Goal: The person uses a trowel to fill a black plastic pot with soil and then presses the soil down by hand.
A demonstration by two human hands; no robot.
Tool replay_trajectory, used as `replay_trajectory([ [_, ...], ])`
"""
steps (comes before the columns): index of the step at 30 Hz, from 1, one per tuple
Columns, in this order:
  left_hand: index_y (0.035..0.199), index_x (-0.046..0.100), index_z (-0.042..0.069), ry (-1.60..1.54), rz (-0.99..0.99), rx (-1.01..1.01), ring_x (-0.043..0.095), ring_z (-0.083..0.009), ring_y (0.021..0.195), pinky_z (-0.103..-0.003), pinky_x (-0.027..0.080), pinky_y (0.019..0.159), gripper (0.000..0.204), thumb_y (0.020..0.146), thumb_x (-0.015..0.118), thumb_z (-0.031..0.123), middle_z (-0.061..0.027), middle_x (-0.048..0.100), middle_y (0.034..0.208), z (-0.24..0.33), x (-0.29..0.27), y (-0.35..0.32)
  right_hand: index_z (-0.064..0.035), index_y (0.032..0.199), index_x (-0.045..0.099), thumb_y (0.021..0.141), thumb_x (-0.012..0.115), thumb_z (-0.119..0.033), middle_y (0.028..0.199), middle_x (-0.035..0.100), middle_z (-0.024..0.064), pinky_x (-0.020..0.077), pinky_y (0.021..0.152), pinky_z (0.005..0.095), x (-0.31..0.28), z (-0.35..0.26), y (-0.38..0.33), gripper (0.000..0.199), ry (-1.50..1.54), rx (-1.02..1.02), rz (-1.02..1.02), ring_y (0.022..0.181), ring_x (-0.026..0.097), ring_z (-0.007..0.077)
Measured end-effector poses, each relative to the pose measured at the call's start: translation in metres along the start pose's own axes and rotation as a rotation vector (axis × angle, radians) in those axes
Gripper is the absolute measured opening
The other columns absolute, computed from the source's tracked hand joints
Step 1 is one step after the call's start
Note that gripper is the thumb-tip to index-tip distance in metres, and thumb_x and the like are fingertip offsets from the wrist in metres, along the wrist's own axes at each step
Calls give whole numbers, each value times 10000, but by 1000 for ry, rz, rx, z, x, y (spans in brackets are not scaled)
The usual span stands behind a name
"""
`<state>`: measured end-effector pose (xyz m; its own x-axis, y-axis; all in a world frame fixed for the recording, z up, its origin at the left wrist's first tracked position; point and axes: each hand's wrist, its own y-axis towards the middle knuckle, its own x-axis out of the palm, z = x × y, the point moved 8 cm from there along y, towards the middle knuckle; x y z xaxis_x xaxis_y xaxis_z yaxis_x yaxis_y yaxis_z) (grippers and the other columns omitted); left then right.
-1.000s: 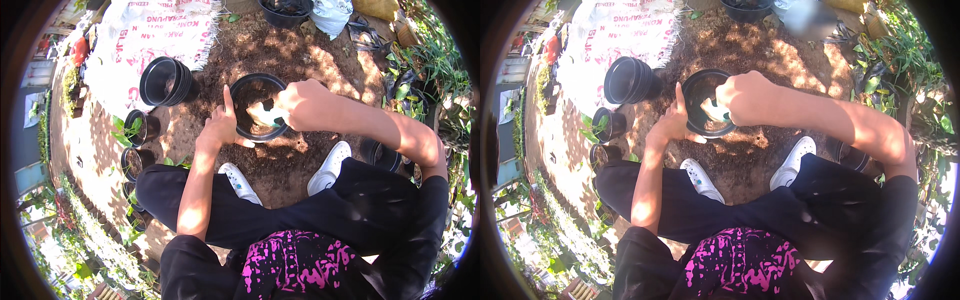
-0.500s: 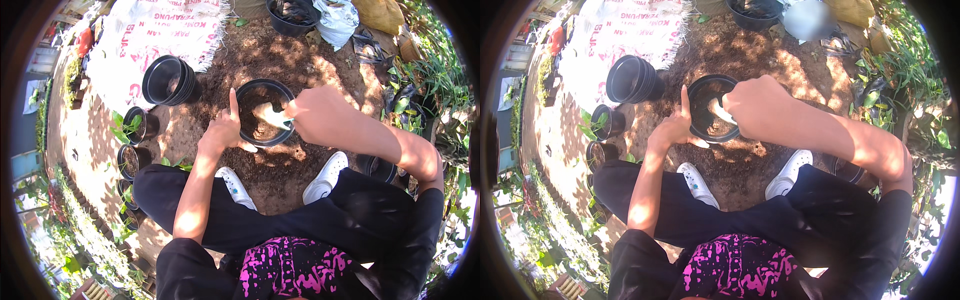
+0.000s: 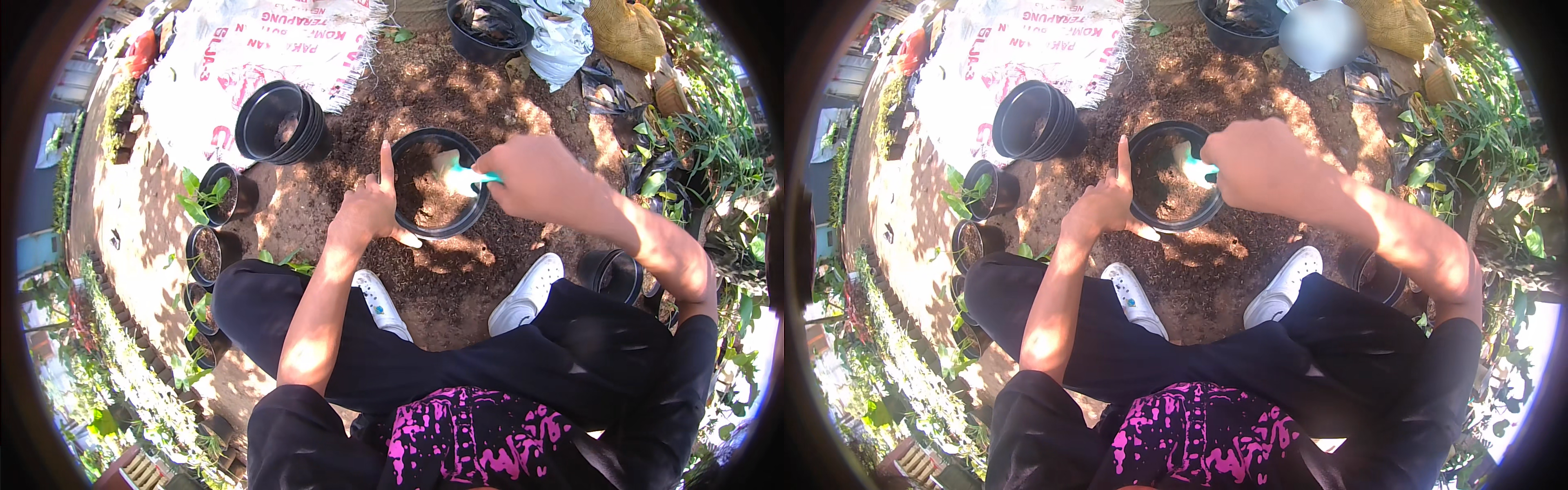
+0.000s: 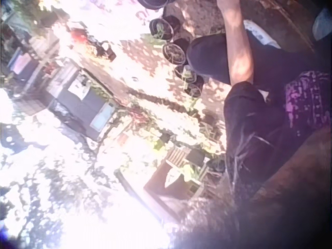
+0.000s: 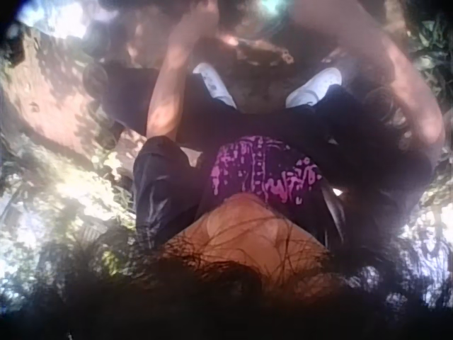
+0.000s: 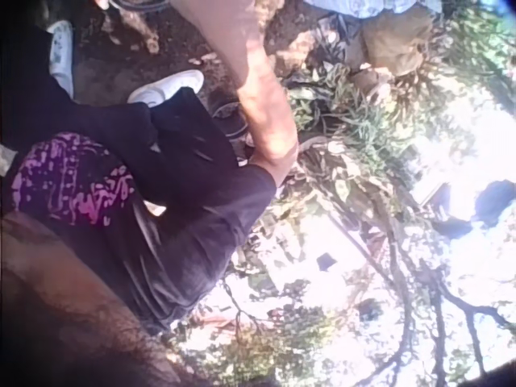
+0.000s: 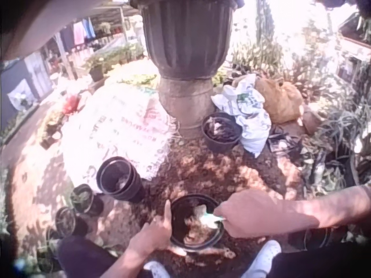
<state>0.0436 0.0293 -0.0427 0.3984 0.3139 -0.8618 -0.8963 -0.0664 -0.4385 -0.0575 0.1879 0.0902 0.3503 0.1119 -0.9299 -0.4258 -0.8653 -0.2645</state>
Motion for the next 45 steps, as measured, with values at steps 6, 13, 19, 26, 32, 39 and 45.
replay_trajectory([
  [6, 1531, -303, -22, -121, -228, -115, 597, -498, 1241, -506, 496, 1065, 1761, 478, 967, 593, -406, 547, 1354, 0, 1, -2, -111, 1089, 785, 823, 675, -168, 797, 724, 169, 575, 729, 477, 17, 7, -2, 293, 15, -83, 119, 787, 716, 371],
  [13, 1528, -309, -19, -114, -196, -107, 591, -485, 1260, -508, 509, 1053, 1772, 466, 972, 587, -413, 527, 1374, 4, -1, 0, -95, 1040, 777, 799, 669, -132, 735, 696, 144, 574, 677, 465, 22, 5, -3, 267, -65, -94, 154, 715, 702, 354],
  [19, 1521, -301, -48, -52, -199, -92, 550, -513, 1292, -514, 492, 1078, 1724, 533, 953, 601, -439, 430, 1450, -2, 4, 1, -88, 927, 720, 784, 645, -92, 705, 679, 115, 559, 589, 444, 49, 2, -8, 162, -80, -134, 133, 690, 708, 324],
  [26, 1599, 70, -69, 158, 56, 62, 572, -531, 1257, -538, 508, 1023, 1520, 547, 931, 612, -451, 327, 1503, 11, -30, -25, -97, 979, 722, 861, 635, -118, 727, 709, 107, 573, 594, 420, 58, -4, -2, 149, -172, -25, -131, 712, 737, 291],
  [32, 1617, 81, 0, 140, 112, 370, 396, -547, 1405, -572, 428, 1112, 1478, 548, 971, 501, -348, 206, 1603, 8, -71, -18, -99, 883, 738, 822, 669, -151, 714, 711, 111, 581, 608, 454, 18, 4, -6, 106, -74, -34, -73, 709, 738, 317],
  [39, 1597, -6, -47, -114, -3, 432, 280, -507, 1483, -520, 355, 1216, 1612, 429, 1035, 341, -319, 174, 1623, 11, -33, 15, -50, 933, 765, 803, 671, -153, 806, 733, 174, 582, 694, 444, 17, 15, -14, 191, 50, 66, 16, 803, 742, 344],
  [45, 1597, -64, -44, -164, 7, 451, 233, -460, 1518, -502, 313, 1247, 1646, 425, 1036, 308, -318, 154, 1634, 7, -30, 15, -133, 1176, 768, 940, 667, -294, 960, 764, 141, 559, 776, 424, 32, 55, -13, 303, 356, 89, 64, 887, 738, 302],
])
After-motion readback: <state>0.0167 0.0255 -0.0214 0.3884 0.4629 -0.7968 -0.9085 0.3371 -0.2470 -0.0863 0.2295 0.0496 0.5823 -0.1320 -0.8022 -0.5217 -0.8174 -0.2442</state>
